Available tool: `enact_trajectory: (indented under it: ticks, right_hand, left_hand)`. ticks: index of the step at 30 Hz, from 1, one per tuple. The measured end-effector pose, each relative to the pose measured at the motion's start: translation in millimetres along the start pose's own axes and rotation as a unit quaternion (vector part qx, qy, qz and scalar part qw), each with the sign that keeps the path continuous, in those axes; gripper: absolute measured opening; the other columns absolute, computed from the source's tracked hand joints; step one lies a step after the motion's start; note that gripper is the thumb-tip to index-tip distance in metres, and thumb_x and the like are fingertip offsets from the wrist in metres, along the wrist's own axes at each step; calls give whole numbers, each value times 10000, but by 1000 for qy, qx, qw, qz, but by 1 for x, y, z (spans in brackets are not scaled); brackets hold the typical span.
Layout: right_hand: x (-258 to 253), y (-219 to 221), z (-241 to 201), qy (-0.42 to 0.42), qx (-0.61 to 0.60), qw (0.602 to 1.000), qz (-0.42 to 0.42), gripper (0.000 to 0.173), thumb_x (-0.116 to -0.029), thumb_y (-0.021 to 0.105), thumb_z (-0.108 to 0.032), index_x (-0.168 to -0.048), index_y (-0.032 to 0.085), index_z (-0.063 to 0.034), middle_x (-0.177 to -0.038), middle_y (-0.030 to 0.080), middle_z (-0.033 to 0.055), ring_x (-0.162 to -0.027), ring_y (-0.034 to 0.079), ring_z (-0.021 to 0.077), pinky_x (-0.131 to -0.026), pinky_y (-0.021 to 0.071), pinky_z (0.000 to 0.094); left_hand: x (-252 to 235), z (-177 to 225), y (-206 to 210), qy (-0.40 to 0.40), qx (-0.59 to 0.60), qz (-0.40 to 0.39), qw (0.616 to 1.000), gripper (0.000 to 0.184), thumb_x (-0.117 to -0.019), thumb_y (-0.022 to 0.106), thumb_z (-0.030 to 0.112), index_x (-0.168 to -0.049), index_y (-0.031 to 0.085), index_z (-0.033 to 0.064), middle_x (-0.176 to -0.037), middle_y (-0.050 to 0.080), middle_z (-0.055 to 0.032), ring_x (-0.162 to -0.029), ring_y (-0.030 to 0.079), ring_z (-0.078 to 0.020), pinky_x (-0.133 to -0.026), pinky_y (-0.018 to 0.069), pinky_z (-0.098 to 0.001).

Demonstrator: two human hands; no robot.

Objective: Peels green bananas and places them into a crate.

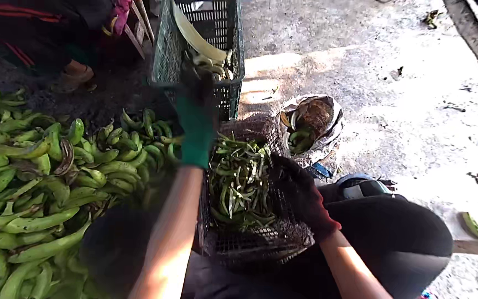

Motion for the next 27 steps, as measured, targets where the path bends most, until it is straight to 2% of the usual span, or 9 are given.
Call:
enact_trajectory:
  ticks: [2, 4, 7, 12, 17, 21, 24, 25, 27]
  right_hand:
    - [-2, -4, 3, -7, -46, 999, 23, 446, -1006, 567, -177, -1398, 532, 33, -1058, 692, 38, -848, 662, 80, -753, 589, 264]
    - [2, -2, 5, 32, -93, 994, 44, 409, -1037, 467, -205, -1373, 516, 23, -912, 687, 13, -723, 654, 97, -657, 587, 278]
    - [4, 1, 11, 103, -197, 975, 23, 393, -1054, 409, -253, -1318, 527, 13, -907, 711, 49, -695, 678, 123, -619, 597, 271]
    - [-3, 11, 12, 146, -176, 971, 65, 339, -965, 553, -49, -1296, 579, 18, -860, 685, 55, -694, 651, 117, -652, 580, 274]
    - [6, 31, 22, 136, -142, 980, -2, 354, -992, 556, -84, -1328, 554, 30, -882, 674, 88, -724, 648, 162, -674, 580, 330]
    - [23, 30, 18, 137, -139, 981, -7, 302, -991, 524, -69, -1273, 570, 29, -841, 666, 57, -707, 637, 131, -667, 562, 295]
    - [33, 23, 30, 147, -55, 988, -7, 318, -1036, 479, -105, -1321, 546, 18, -872, 670, 59, -720, 662, 132, -672, 589, 308]
    - [34, 21, 32, 143, 28, 989, -20, 355, -1043, 484, -129, -1368, 554, -4, -934, 694, 76, -768, 682, 147, -719, 600, 330]
    - [33, 22, 15, 135, 256, 956, -57, 419, -1076, 477, -231, -1468, 529, -91, -1066, 713, 107, -901, 697, 217, -850, 573, 430]
  left_hand:
    - [80, -70, 52, -179, -128, -242, 945, 445, -1023, 581, 335, -1300, 585, -13, -1112, 669, -235, -1011, 670, -347, -903, 548, -541]
    - [160, -131, 80, -355, -222, -403, 814, 516, -1030, 551, 378, -1376, 562, -4, -1275, 635, -262, -1194, 621, -403, -1021, 482, -593]
    - [257, -176, 79, -462, -317, -421, 713, 650, -963, 634, 262, -1516, 412, 2, -1467, 512, -245, -1344, 517, -391, -1101, 428, -563]
    - [258, -167, 78, -444, -342, -416, 716, 518, -978, 594, 373, -1373, 596, 37, -1335, 628, -212, -1251, 599, -360, -1042, 474, -561]
    - [275, -180, 76, -411, -340, -447, 718, 893, -850, 733, 505, -1541, 393, 53, -1520, 455, -230, -1391, 465, -381, -1123, 403, -562]
    - [299, -181, 88, -410, -346, -387, 750, 757, -835, 717, 508, -1453, 530, 115, -1422, 568, -193, -1313, 540, -373, -1067, 442, -586]
    - [260, -149, 77, -448, -192, -366, 793, 721, -955, 671, 344, -1499, 394, -39, -1423, 534, -269, -1304, 547, -388, -1088, 443, -551]
    - [244, -137, 73, -465, -128, -357, 800, 659, -984, 645, 325, -1471, 417, -56, -1358, 570, -276, -1235, 588, -377, -1052, 473, -530]
    - [219, -113, 60, -507, 17, -298, 809, 392, -1019, 595, 266, -1279, 580, -27, -984, 655, -190, -819, 648, -271, -745, 557, -437]
Point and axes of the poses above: each hand's wrist, its own x-axis away from the middle knuckle, its own y-axis out of the palm, z = x × y, the point moved 3 cm from there along -x, towards the middle knuckle
